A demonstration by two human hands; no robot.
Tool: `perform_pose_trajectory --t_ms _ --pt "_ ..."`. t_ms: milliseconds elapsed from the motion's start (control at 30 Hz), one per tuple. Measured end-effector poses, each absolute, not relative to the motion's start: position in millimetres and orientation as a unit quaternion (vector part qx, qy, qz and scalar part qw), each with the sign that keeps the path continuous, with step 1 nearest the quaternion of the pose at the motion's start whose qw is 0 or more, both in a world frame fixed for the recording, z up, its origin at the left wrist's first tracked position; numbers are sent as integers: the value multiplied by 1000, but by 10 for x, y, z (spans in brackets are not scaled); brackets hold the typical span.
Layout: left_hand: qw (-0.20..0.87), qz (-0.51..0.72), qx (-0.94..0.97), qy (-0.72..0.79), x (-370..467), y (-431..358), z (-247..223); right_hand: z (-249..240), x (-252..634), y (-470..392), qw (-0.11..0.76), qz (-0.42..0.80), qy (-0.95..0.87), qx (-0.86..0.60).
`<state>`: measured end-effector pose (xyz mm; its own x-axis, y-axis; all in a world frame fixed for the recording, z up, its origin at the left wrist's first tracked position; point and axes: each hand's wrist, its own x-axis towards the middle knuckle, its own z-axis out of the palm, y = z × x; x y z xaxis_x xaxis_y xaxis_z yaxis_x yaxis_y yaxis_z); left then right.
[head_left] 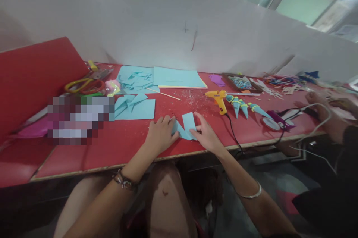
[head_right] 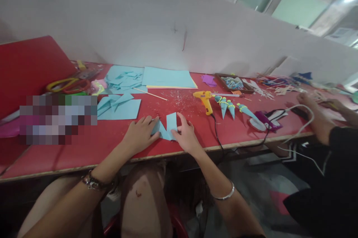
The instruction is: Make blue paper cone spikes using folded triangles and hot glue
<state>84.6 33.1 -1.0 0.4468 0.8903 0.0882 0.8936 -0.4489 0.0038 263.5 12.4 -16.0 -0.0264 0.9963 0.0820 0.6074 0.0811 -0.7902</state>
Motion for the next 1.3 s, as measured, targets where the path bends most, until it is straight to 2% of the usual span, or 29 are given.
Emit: perform_pose_trajectory --t_ms 567,800,900,1100,1233,1300 --pt "19 -46 -849 -527 851 328 -18 -171 2821 20 333 195 -662 -642" --pt "0 -93 -851 -517 821 328 -34 -103 2719 33 407 280 -633 -596" --pt "-51 -161 -853 -494 812 339 -19 -43 2598 113 437 321 -633 -552" --pt "-268 -333 -766 -480 780 485 -33 67 2280 477 431 390 -662 -473" --pt "-283 -384 -711 -517 636 594 24 53 2175 808 414 436 -690 -403" --pt "-269 -385 -710 -525 519 654 102 38 2196 950 350 410 -737 -408"
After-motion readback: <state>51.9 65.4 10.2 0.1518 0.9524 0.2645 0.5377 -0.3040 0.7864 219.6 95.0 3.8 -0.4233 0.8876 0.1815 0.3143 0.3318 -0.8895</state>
